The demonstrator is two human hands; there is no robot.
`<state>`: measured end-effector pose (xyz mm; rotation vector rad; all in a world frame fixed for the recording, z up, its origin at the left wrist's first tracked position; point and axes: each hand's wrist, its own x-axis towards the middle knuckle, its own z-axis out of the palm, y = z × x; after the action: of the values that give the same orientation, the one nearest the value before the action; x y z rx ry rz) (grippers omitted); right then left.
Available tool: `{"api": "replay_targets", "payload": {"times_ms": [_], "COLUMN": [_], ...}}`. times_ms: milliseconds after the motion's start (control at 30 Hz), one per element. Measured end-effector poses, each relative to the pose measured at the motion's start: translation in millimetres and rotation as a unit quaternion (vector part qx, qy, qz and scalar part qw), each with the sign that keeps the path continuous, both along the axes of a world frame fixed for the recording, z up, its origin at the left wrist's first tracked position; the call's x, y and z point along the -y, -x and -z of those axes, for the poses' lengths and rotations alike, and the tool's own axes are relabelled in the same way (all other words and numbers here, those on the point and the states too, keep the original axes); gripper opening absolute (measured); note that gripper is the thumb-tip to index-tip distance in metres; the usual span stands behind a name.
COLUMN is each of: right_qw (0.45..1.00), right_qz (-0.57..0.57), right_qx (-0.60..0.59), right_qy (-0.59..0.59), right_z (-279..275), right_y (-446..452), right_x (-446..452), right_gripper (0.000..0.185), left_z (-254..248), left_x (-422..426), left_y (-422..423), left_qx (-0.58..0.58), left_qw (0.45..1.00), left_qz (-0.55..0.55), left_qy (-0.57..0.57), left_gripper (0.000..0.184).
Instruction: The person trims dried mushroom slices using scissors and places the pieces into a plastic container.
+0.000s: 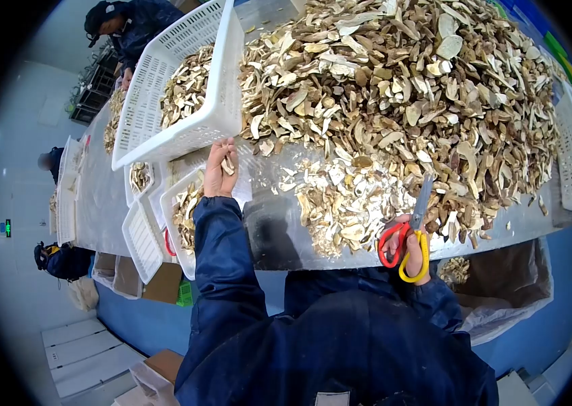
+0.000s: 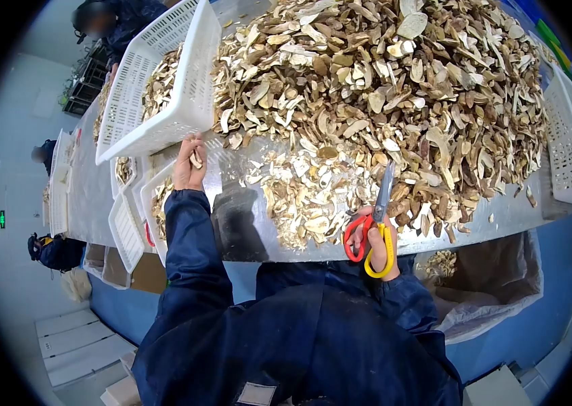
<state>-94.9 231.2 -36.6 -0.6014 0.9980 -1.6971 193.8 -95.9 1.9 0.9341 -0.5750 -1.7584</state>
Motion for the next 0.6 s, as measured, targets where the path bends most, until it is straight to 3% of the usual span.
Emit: {"api": "replay_targets", "payload": {"times_ms": [33,133,200,267,400,433,533,600], "right_qw": [1.0,1.0,1.0,1.0,1.0,1.0,1.0,1.0], "right_qz": [0.0,0.001,0.003,0.005,0.006,0.007,0.004,0.004], "right_qx": [-0.002,0.0,0.0,-0.004,-0.011,-0.012,-0.009,-0.003], "right_qy": [0.0,0.002,0.004,0.007,0.003,-0.002,-0.002,0.0], "right_z": [-2,-1,-1,-2,-3,-2,-4,-3], "right_y": [0,0,0,0,0,0,0,0], "right_x": [1,0,0,1,1,0,1,1], "right_gripper": [0.056,0.055,0.053,0.05,0.044,0.044,0.043,0.043], "left_z": [7,20,24,24,41,37,43,37], "left_x": [4,15,11,0,-6,-10,-9,-12], "left_y": [-2,0,14,36,50,51,43,41], "left_qx": [-0.024,0.208,0.464,0.654,0.681,0.707,0.619,0.482], "left_qw": [0.999,0.967,0.859,0.69,0.645,0.594,0.679,0.844], "left_qz": [0.036,0.115,0.118,0.097,0.061,0.071,0.1,0.124], "left_qy": [0.026,0.088,0.182,0.296,0.343,0.376,0.381,0.198], "left_gripper": [0.021,0.019,0.022,0.028,0.026,0.025,0.019,0.015]}}
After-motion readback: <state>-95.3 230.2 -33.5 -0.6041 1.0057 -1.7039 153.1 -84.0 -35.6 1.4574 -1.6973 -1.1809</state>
